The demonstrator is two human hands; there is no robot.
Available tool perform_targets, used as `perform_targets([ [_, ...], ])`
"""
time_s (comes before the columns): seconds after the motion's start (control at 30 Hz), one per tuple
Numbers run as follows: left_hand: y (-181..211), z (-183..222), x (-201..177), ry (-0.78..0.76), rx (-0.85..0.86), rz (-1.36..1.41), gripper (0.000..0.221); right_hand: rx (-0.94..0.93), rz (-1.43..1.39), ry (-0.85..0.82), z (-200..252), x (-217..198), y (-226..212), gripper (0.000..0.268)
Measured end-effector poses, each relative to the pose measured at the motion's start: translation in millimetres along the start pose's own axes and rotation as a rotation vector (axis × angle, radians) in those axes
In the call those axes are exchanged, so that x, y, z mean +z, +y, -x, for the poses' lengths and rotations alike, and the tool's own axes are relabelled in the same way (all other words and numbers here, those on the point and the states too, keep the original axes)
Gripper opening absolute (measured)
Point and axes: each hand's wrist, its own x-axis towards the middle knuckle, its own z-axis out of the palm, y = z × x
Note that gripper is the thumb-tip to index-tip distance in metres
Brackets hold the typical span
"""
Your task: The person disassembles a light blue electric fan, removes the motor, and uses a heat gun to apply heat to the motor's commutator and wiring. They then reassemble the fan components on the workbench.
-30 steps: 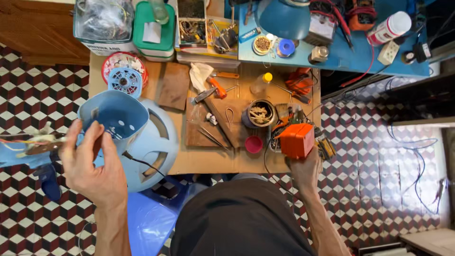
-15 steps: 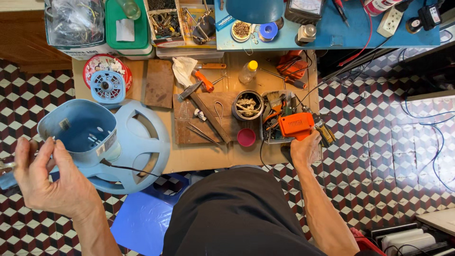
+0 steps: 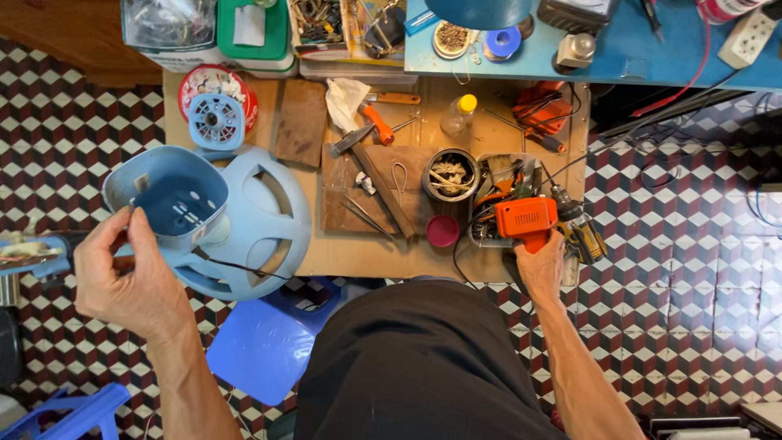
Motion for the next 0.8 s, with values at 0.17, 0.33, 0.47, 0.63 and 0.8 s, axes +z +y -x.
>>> perform_targets([
  [0.17,0,4,0,-0.067,0.103,0.005,0.008,-0.072,0.212,0.066,8,-36,-36,0.059],
  [0.33,6,3,-7,-0.122,0.07,0.033,0.008,-0.333,0.032,0.08,31,-34,-91,0.039],
  [0.47,15,-2,-11,-0.142,0.071,0.034,0.008,-0.649,-0.084,-0.287,48,14,-149,0.019],
  [0.63,27,-3,-11,-0.177,0.151,0.032,0.008,-0.84,-0.147,-0.367,70,37,-203,0.02],
  [0.8,22,-3,-6,-0.195,0.167,0.012,0.007,-0.53,-0.344,-0.233,39,-14,-196,0.018],
])
